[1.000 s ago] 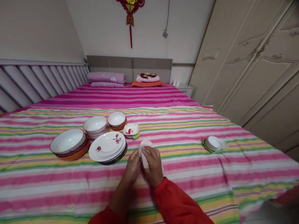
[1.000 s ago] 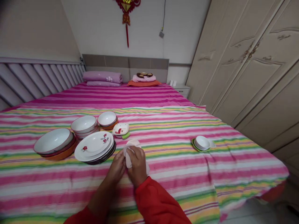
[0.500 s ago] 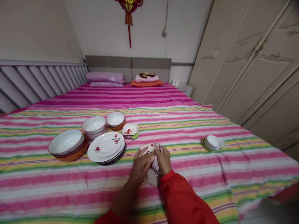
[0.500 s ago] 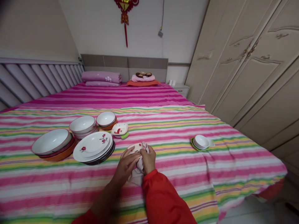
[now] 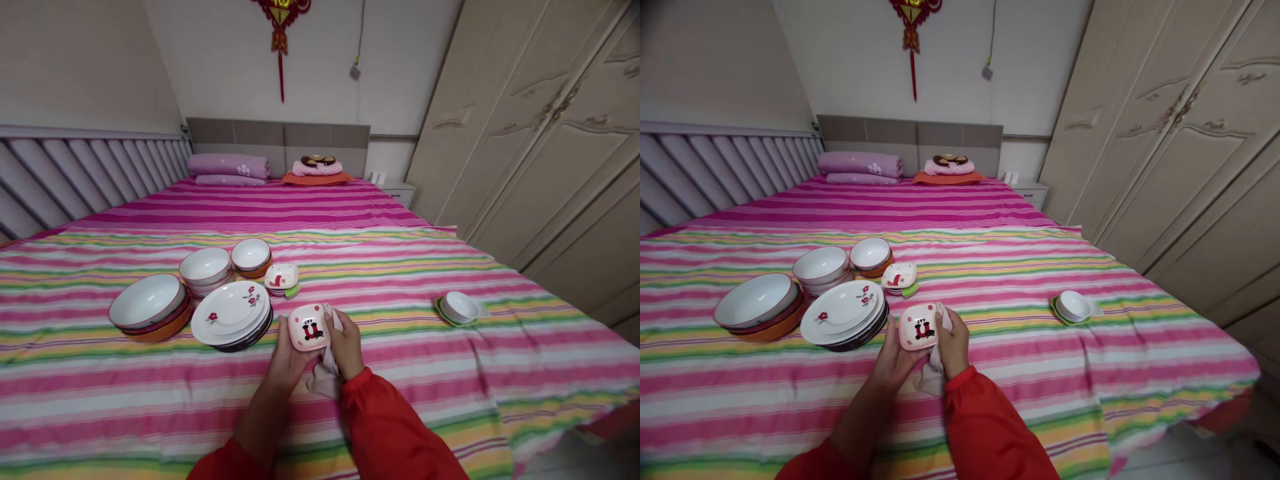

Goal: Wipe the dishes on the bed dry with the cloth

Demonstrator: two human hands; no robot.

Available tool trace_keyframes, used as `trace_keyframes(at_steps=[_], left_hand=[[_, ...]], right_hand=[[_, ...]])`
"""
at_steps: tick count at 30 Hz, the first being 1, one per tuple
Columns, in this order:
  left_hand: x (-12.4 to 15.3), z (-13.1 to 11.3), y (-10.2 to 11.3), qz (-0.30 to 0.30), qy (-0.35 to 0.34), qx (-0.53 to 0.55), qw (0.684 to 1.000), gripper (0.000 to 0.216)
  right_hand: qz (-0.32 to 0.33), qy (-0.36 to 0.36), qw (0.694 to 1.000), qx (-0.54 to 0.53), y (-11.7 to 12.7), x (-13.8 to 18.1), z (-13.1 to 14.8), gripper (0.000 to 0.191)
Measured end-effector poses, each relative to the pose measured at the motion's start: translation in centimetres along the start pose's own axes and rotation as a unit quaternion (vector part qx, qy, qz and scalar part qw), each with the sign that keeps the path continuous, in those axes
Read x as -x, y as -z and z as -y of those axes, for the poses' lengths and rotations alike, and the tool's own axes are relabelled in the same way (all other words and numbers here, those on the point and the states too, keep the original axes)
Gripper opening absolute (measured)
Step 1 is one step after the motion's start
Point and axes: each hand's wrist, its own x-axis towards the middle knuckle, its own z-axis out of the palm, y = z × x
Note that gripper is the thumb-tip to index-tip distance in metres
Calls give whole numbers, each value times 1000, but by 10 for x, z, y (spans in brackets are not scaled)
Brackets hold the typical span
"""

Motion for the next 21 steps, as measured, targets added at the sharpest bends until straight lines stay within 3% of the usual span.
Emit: trace_keyframes(at_steps=[5, 9, 11, 16, 19, 21], left_hand=[[-1, -5, 0, -26, 1, 29, 999, 48], [-1, -3, 1, -9, -38, 59, 997, 50], [0, -1, 0, 2, -16, 61, 998, 53], [3, 5, -3, 14, 46, 1, 999, 53], [1, 11, -3, 54, 19, -51, 997, 55], [-1, 16, -1, 72, -34, -83, 993, 52]], right_hand=[[-65, 165, 975, 132, 4, 1, 5, 26], [-128, 207, 961, 134, 6, -1, 11, 27], [-112, 195, 964, 139, 5, -1, 12, 29], [6, 196, 964, 180, 1, 3, 5, 35], [22, 229, 948, 218, 1, 5, 1, 39], [17, 242, 943, 226, 2, 5, 1, 40]])
